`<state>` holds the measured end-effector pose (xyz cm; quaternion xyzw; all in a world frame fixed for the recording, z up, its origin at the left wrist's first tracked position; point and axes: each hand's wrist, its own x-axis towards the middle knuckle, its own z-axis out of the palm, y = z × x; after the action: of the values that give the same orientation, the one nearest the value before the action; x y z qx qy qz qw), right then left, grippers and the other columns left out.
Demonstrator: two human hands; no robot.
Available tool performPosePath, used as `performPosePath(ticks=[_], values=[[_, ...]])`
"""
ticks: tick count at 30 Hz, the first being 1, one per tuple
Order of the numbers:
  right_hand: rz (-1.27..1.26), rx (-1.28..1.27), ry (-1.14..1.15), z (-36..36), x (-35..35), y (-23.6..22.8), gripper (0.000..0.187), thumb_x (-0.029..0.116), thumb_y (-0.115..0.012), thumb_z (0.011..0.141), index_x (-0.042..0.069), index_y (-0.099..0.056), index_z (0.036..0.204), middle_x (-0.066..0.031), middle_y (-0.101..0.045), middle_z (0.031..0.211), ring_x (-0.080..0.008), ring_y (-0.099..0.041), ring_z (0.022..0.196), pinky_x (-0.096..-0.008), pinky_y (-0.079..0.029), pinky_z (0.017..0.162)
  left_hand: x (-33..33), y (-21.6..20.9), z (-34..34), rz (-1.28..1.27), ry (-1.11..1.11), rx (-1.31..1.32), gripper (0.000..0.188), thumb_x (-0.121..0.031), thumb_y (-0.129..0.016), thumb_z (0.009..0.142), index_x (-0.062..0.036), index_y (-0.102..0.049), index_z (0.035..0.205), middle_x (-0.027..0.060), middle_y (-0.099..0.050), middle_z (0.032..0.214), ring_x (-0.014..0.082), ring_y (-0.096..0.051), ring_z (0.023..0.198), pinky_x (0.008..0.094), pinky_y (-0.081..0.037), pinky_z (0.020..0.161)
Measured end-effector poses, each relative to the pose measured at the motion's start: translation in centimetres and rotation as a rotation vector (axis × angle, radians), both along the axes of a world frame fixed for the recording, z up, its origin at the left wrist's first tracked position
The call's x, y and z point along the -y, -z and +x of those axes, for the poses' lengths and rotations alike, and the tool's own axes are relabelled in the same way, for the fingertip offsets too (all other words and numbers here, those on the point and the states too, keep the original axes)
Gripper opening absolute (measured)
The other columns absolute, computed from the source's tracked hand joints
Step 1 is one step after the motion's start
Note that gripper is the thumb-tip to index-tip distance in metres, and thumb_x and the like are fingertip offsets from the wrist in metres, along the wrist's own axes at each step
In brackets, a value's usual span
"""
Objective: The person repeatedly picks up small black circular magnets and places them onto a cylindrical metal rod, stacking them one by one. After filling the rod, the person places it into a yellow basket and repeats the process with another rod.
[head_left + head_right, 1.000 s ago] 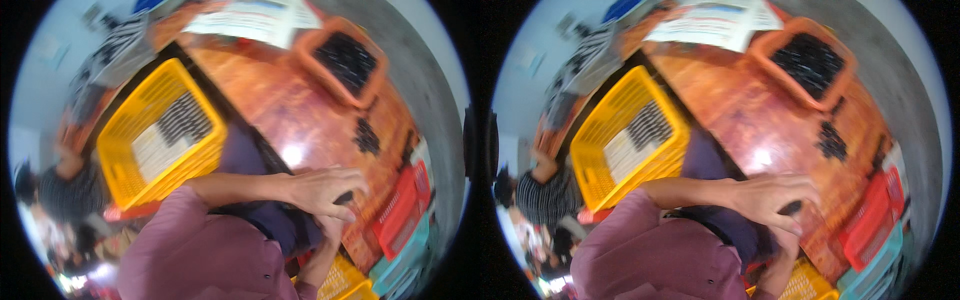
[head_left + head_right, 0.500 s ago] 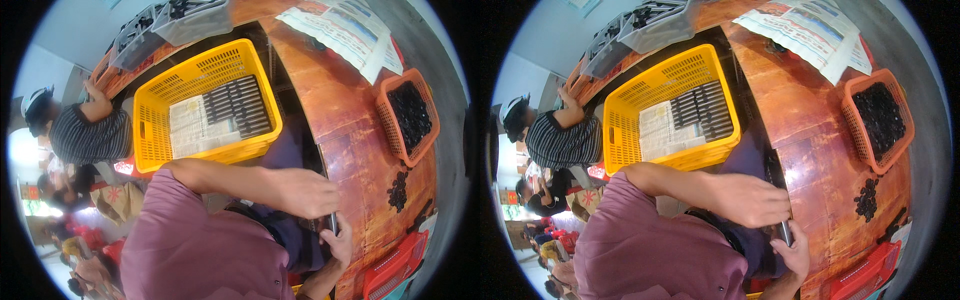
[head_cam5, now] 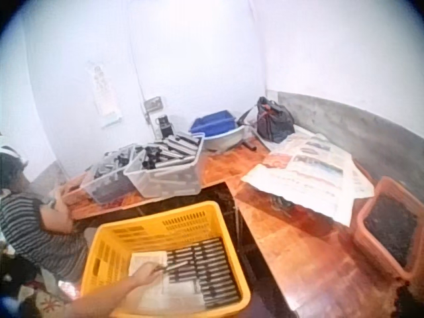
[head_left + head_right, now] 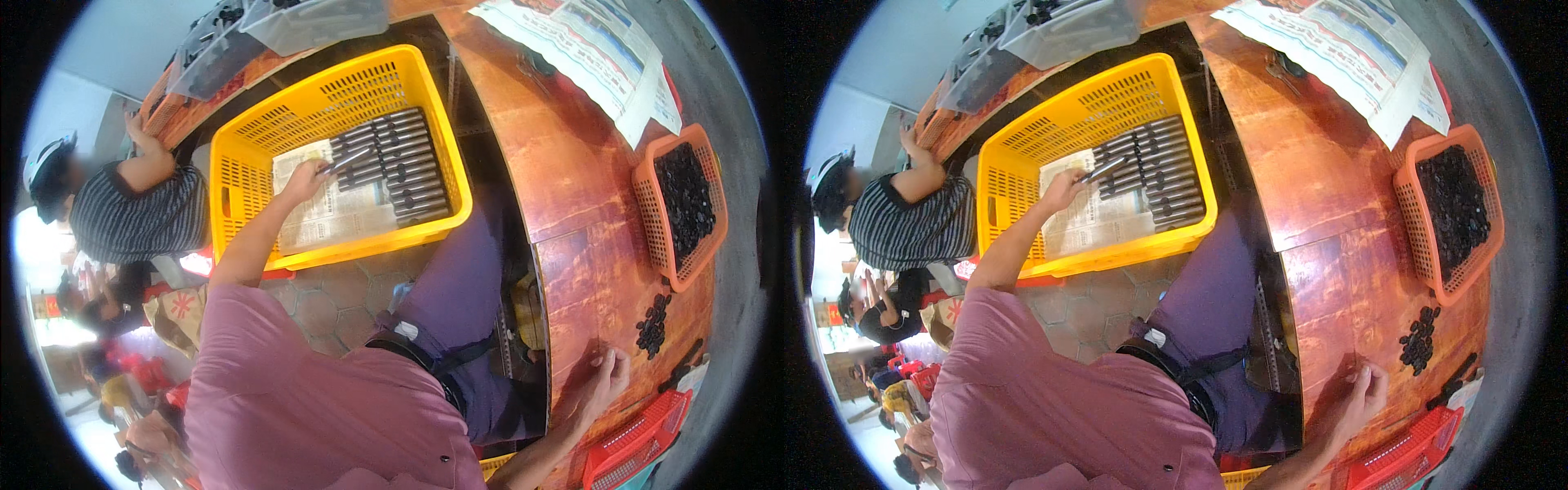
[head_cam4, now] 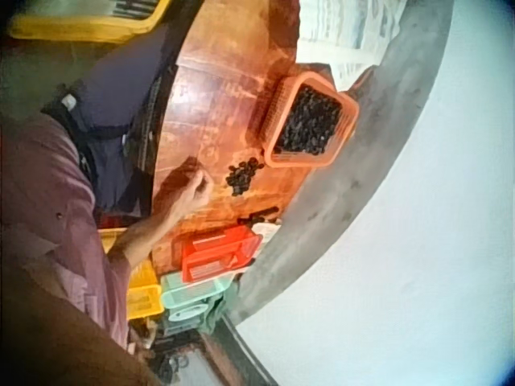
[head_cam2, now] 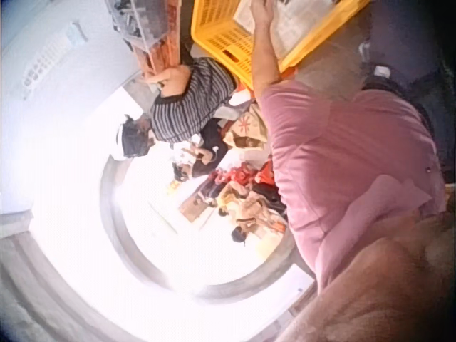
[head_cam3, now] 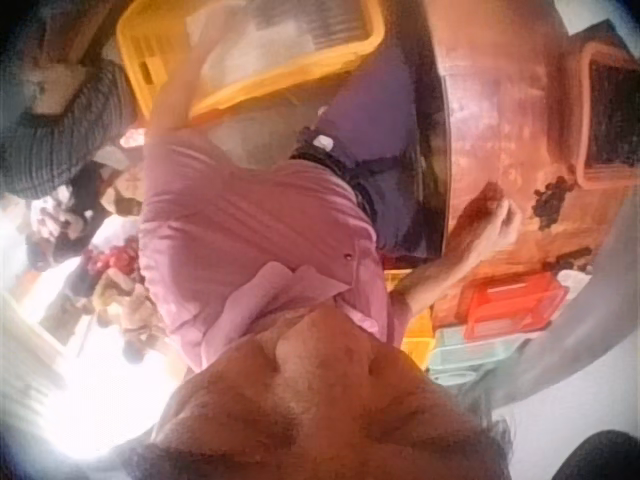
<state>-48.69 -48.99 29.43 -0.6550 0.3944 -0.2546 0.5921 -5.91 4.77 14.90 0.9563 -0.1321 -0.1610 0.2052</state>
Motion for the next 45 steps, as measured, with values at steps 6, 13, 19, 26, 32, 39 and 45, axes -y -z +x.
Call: performPosePath(ticks=[6, 13, 19, 26, 32, 39, 45], values=[[0.116, 0.123, 0.082, 1.1, -0.5, 0.6, 0.009, 0.001, -0.057, 0.101, 0.000, -0.058, 0.093, -0.0040, -0.053, 0.083, -0.0122, -0.049, 0.078, -0.0290, -0.048, 0.086, -0.7, 7.7, -1.6, 0.117, 0.053, -0.054, 0.027, -0.007, -0.069, 0.086, 0.0043, -0.071, 0.111, 0.0253, -0.067, 0.110, 0.0405, -0.062, 0.108, 0.0452, -0.050, 0.095], [-0.028, -0.027, 0.103, 0.8, 0.6, 1.5, 0.012, 0.003, -0.061, 0.100, 0.002, -0.059, 0.089, 0.0004, -0.049, 0.077, -0.0088, -0.044, 0.072, -0.0236, -0.038, 0.068, -0.8, 12.8, -2.8, 0.042, 0.134, -0.022, 0.030, -0.009, -0.072, 0.087, 0.0034, -0.071, 0.114, 0.0245, -0.066, 0.113, 0.0403, -0.063, 0.106, 0.0449, -0.051, 0.094], [-0.017, -0.020, 0.138, 1.2, 0.4, 2.3, 0.012, 0.004, -0.062, 0.101, 0.002, -0.059, 0.090, 0.0006, -0.050, 0.076, -0.0080, -0.042, 0.071, -0.0234, -0.036, 0.065, -0.7, 15.0, -2.8, 0.037, -0.091, -0.016, 0.025, -0.009, -0.076, 0.081, 0.0014, -0.068, 0.102, 0.0214, -0.070, 0.097, 0.0384, -0.067, 0.096, 0.0453, -0.053, 0.087], [0.002, -0.003, 0.178, 1.8, 0.0, 2.4, 0.013, 0.004, -0.063, 0.100, 0.001, -0.059, 0.089, -0.0006, -0.050, 0.077, -0.0083, -0.043, 0.071, -0.0224, -0.040, 0.068, -1.8, 16.6, -2.3, 0.018, -0.388, -0.112, 0.028, -0.019, -0.083, 0.077, -0.0035, -0.066, 0.093, 0.0159, -0.072, 0.095, 0.0313, -0.070, 0.093, 0.0413, -0.055, 0.082], [-0.058, 0.062, 0.194, 1.6, 0.2, 3.3, 0.014, 0.003, -0.065, 0.099, 0.001, -0.058, 0.086, -0.0002, -0.049, 0.077, -0.0083, -0.045, 0.073, -0.0215, -0.045, 0.075, -1.4, 16.6, -1.9, 0.091, -0.519, -0.310, 0.033, -0.026, -0.084, 0.078, -0.0042, -0.066, 0.095, 0.0140, -0.074, 0.092, 0.0297, -0.072, 0.087, 0.0396, -0.057, 0.081], [-0.164, -0.090, 0.190, 1.0, 0.7, 3.5, 0.013, 0.004, -0.065, 0.099, 0.001, -0.059, 0.088, -0.0009, -0.052, 0.079, -0.0080, -0.046, 0.073, -0.0215, -0.045, 0.073, -1.6, 16.3, -1.5, -0.007, -0.582, -0.312, 0.028, -0.025, -0.083, 0.080, -0.0058, -0.066, 0.090, 0.0110, -0.073, 0.085, 0.0253, -0.071, 0.079, 0.0386, -0.057, 0.076], [-0.261, -0.039, 0.142, 0.1, 1.6, 5.1, 0.016, 0.014, -0.066, 0.101, 0.003, -0.065, 0.090, 0.0038, -0.049, 0.073, -0.0052, -0.040, 0.066, -0.0223, -0.033, 0.061, -2.2, 17.5, -1.5, 0.045, -0.487, -0.235, 0.025, -0.023, -0.083, 0.080, -0.0058, -0.066, 0.086, 0.0097, -0.072, 0.080, 0.0241, -0.070, 0.073, 0.0372, -0.056, 0.071]])
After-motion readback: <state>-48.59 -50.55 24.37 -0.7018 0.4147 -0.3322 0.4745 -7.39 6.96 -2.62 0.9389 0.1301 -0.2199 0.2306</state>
